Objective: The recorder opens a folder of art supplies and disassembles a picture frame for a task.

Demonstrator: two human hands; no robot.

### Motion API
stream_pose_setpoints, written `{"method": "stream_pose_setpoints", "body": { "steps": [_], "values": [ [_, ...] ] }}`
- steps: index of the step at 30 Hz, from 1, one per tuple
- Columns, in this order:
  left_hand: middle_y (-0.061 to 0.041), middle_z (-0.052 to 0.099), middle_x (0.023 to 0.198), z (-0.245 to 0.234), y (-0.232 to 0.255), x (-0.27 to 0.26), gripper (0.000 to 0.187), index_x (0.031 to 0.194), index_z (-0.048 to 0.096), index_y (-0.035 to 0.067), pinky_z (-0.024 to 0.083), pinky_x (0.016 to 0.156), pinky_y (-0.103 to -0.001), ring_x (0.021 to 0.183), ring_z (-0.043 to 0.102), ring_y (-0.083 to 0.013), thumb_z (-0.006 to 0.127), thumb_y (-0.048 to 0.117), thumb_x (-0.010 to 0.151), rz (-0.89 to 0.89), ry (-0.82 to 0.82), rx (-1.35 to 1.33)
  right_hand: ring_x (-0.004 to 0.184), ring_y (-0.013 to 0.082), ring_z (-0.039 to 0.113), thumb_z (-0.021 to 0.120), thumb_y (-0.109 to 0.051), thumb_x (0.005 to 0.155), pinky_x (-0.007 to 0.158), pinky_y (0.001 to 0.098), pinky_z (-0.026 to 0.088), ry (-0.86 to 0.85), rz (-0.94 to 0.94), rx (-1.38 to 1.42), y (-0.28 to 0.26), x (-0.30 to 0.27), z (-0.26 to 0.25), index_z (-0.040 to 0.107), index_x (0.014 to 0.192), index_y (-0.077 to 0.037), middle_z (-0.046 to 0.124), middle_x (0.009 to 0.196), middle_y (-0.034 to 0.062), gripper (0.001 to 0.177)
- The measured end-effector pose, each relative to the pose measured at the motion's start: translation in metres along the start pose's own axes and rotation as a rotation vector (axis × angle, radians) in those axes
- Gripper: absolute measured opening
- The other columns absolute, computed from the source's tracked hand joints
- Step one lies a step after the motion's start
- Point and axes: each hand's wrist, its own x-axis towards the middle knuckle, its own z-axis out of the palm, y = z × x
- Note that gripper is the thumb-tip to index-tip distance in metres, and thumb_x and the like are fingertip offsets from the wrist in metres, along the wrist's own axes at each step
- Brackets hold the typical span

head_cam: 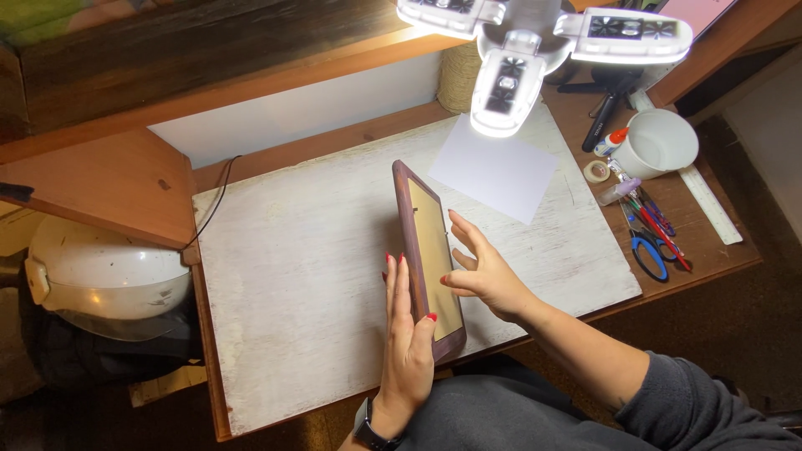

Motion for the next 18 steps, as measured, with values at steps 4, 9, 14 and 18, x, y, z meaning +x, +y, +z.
{"method": "stream_pose_setpoints", "body": {
  "steps": [4,9,14,18],
  "values": [
    [-0.026,0.000,0.173,0.004,0.004,0.000,0.083,0.163,0.013,0.000,0.015,0.126,-0.051,0.161,0.003,-0.0407,0.046,0.019,0.090,-0.001,-0.039,-0.002,0.156,0.0372,0.008,0.063,-0.039,0.077,0.113,0.0695,0.029,0.067,0.247,-0.046,0.003,-0.002,0.002,0.015,0.164,-0.029,0.008,0.170,0.0113,0.100],
    [-0.030,-0.004,0.172,0.014,0.012,0.004,0.093,0.164,0.015,0.003,0.017,0.124,-0.057,0.161,0.001,-0.0456,0.055,0.032,0.085,0.028,-0.094,0.033,0.157,0.0344,-0.002,0.050,-0.061,0.081,0.110,0.0733,0.019,-0.008,0.236,0.021,-0.001,-0.005,0.009,0.009,0.162,-0.029,0.002,0.172,0.0076,0.096],
    [-0.027,-0.008,0.172,0.023,-0.009,0.016,0.093,0.164,0.019,0.008,0.022,0.119,-0.057,0.159,0.004,-0.0450,0.056,0.053,0.092,0.002,-0.192,0.001,0.142,0.0363,0.036,0.060,-0.031,0.077,0.113,0.0601,0.037,-0.021,0.084,-0.023,-0.007,0.001,-0.016,0.027,0.160,-0.012,0.035,0.154,0.0224,0.091],
    [-0.021,0.019,0.174,0.033,-0.080,0.035,0.073,0.163,0.021,0.005,0.018,0.126,-0.049,0.161,0.018,-0.0337,0.042,0.046,0.105,-0.112,-0.025,-0.086,0.121,0.0279,0.054,0.056,-0.017,0.076,0.105,0.0432,0.044,0.043,-0.053,-0.211,0.004,0.005,-0.071,0.039,0.156,-0.002,0.056,0.137,0.0207,0.083]
  ]
}}
